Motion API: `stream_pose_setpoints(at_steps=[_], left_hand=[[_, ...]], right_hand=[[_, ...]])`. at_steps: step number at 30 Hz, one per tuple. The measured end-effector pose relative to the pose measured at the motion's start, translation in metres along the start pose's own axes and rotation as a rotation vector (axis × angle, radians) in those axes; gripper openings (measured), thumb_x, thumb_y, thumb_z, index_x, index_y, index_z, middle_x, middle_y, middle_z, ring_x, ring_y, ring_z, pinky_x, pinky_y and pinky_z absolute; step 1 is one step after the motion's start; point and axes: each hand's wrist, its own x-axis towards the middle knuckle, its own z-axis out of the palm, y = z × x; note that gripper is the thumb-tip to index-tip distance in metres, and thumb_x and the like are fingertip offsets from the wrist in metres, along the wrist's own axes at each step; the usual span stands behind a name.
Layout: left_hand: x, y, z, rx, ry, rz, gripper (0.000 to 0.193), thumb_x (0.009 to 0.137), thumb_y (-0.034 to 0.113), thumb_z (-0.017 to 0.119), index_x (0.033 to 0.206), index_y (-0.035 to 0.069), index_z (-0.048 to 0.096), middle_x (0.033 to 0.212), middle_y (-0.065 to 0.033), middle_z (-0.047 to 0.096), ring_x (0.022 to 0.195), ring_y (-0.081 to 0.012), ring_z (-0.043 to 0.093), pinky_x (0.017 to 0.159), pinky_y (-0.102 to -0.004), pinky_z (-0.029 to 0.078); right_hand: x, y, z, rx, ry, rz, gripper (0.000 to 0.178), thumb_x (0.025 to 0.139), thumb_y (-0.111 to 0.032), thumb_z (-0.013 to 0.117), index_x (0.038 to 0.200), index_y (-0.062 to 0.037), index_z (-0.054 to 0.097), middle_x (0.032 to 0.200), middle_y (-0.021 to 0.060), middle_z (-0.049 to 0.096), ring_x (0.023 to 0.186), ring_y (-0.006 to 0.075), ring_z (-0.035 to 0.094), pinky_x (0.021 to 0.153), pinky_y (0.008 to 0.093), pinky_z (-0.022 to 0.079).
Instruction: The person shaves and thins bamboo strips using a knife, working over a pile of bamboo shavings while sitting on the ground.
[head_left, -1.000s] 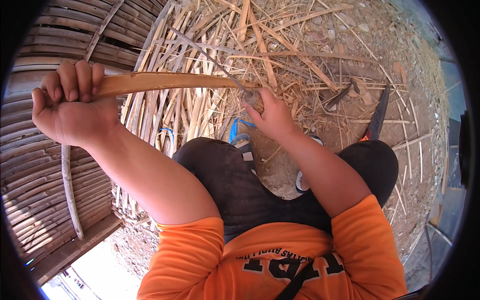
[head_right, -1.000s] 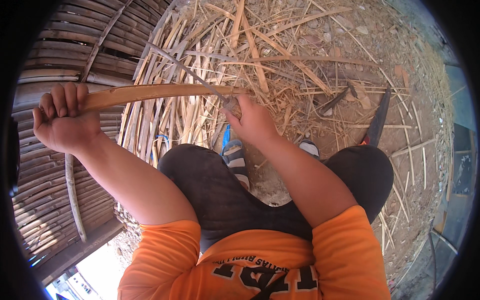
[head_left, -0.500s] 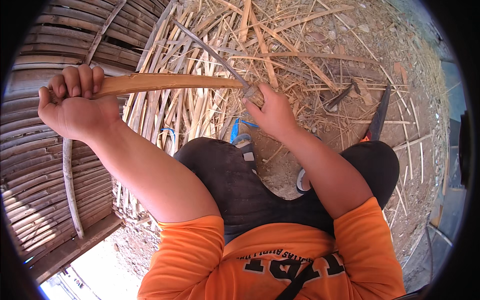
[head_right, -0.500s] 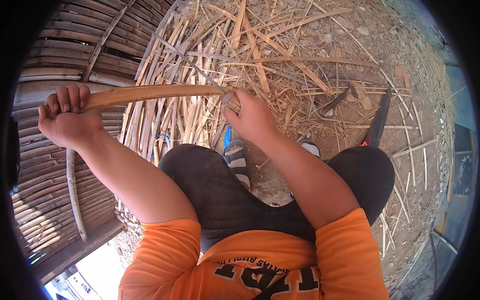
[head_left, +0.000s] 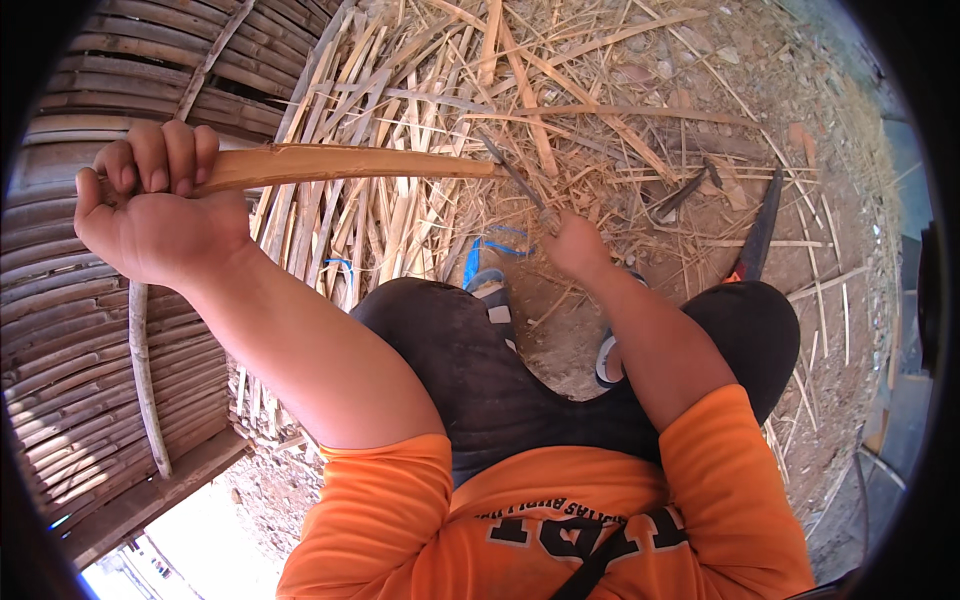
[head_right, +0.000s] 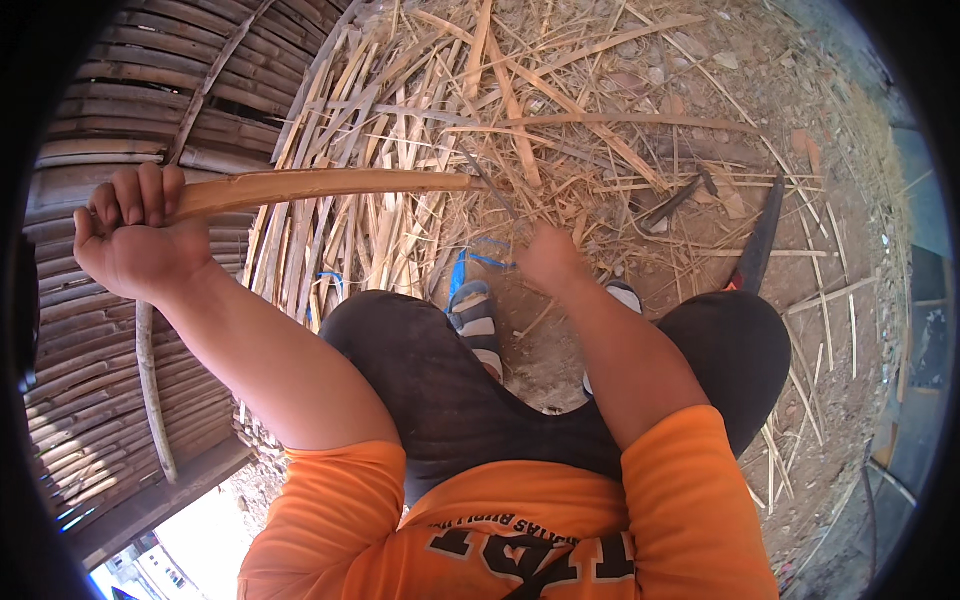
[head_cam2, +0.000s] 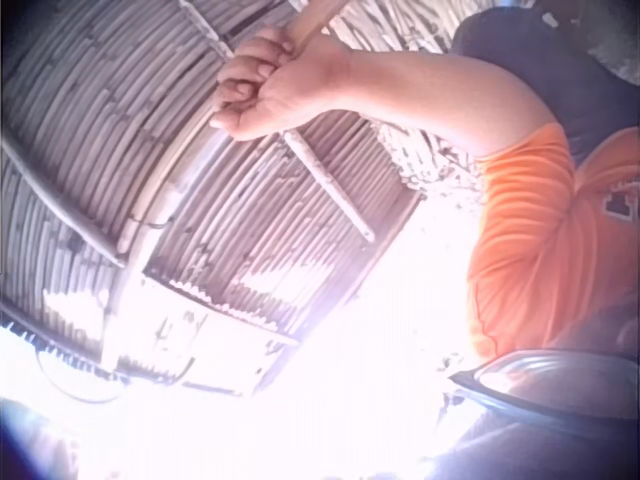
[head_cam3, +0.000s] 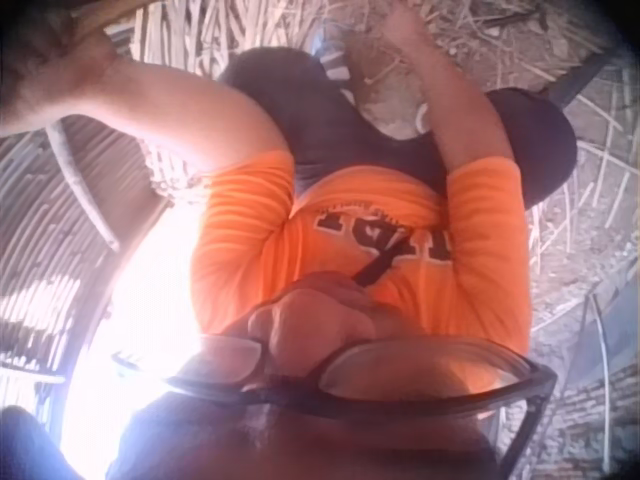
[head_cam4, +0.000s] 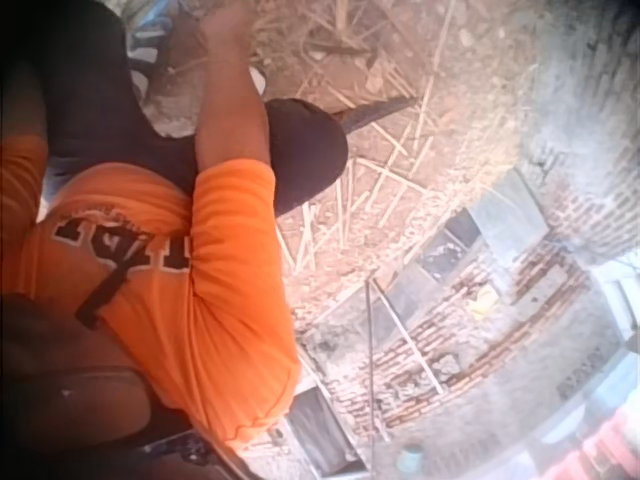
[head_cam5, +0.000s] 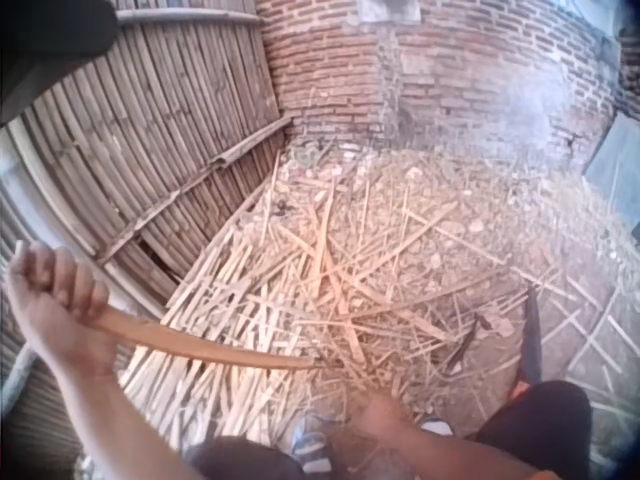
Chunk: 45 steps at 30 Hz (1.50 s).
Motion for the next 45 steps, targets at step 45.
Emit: stream_pose_setpoints(at_steps=[45], left_hand=[[-0.001, 0.002, -0.008, -0.035, -0.046, -0.02, 0.032, 0.096, 0.03, 0.037, 0.066, 0.016, 0.033, 0.057, 0.0004, 0.027, 0.051, -0.013, 0.02, 0.051, -0.0294, 0.018]], right_hand=[[-0.01, -0.037, -0.015, 0.034, 0.007, -0.175, 0.045, 0.083, -0.018, 0.071, 0.12, 0.0036, 0.056, 0.097, 0.0267, 0.07, 0.094, 0.0435, 0.068, 0.083, 0.0516, 0.055]])
